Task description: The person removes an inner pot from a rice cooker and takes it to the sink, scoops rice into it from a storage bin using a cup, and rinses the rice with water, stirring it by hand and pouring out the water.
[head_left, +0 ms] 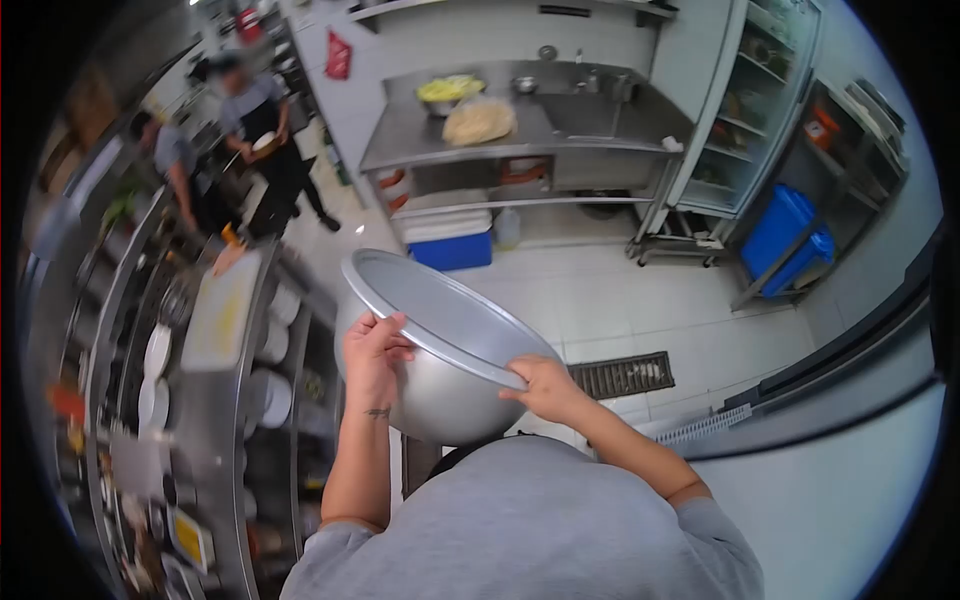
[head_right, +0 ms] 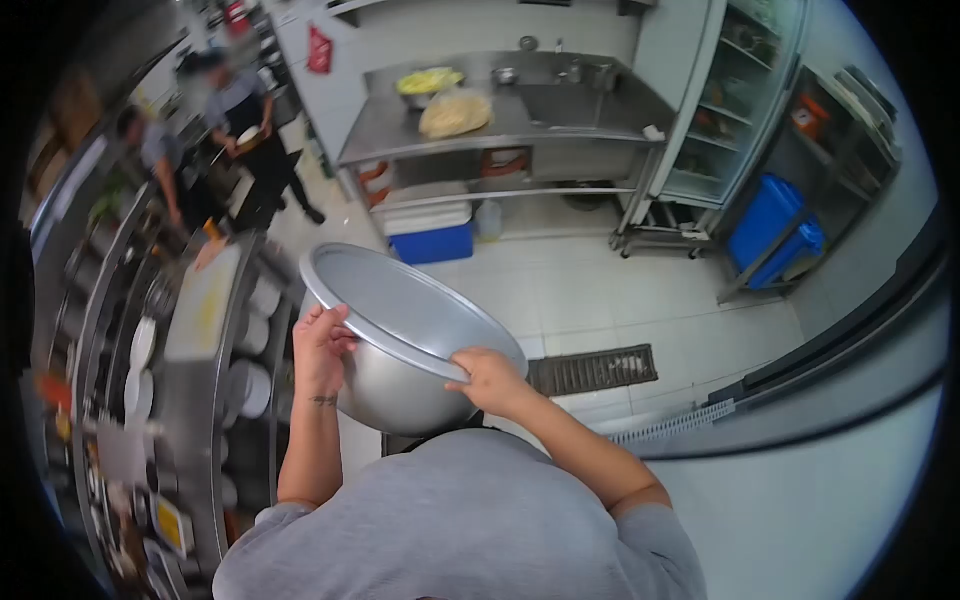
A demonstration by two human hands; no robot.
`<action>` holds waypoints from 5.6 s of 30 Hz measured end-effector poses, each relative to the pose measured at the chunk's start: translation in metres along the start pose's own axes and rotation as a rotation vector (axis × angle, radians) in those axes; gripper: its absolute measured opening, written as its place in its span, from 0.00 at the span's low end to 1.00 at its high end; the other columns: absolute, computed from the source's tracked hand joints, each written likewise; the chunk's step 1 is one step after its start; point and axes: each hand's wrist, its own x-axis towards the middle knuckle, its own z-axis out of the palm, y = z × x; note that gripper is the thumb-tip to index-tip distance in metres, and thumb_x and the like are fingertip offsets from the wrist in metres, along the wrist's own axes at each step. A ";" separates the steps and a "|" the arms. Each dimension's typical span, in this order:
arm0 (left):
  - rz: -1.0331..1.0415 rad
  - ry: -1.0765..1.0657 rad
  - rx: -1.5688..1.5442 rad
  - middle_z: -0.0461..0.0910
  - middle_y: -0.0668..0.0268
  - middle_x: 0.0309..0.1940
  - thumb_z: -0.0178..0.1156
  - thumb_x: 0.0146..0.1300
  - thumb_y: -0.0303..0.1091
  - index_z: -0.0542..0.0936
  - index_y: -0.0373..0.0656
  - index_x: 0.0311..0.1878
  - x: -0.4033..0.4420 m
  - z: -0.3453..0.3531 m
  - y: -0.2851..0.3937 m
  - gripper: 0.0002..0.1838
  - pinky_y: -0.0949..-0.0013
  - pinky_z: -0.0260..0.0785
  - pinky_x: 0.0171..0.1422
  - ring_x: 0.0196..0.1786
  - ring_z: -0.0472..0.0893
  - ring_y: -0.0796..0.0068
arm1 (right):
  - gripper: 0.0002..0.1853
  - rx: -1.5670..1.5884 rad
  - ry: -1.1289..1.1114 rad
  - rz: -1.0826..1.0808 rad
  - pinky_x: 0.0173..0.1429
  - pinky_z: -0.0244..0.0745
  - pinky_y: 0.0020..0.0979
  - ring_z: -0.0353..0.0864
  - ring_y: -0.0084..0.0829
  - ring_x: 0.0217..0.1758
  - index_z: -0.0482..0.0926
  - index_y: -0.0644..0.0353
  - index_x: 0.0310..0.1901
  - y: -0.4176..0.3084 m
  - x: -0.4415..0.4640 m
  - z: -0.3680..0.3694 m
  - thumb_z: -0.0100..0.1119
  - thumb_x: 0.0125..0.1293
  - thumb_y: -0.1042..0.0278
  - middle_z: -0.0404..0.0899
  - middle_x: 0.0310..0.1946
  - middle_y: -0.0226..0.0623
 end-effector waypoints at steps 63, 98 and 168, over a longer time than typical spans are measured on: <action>-0.628 -0.097 0.153 0.74 0.65 0.44 0.62 0.52 0.51 0.74 0.45 0.46 1.014 0.615 -0.266 0.24 0.59 0.58 0.60 0.54 0.68 0.68 | 0.13 -0.280 -0.161 0.076 0.32 0.68 0.36 0.75 0.43 0.27 0.76 0.61 0.34 0.631 0.714 -0.724 0.60 0.41 0.79 0.74 0.23 0.44; -0.469 0.456 -0.239 0.74 0.57 0.35 0.56 0.57 0.25 0.68 0.36 0.43 1.064 0.455 -0.364 0.12 0.63 0.77 0.35 0.34 0.78 0.63 | 0.14 -0.136 0.238 0.639 0.31 0.65 0.20 0.69 0.16 0.26 0.79 0.66 0.30 0.552 0.743 -0.708 0.64 0.37 0.89 0.76 0.23 0.26; -0.510 -0.379 -0.011 0.74 0.71 0.25 0.58 0.58 0.30 0.77 0.41 0.39 1.279 0.704 -0.424 0.07 0.80 0.64 0.24 0.23 0.70 0.81 | 0.19 0.094 0.189 0.390 0.53 0.70 0.35 0.75 0.39 0.50 0.74 0.60 0.51 0.746 0.730 -0.648 0.53 0.57 0.67 0.77 0.45 0.44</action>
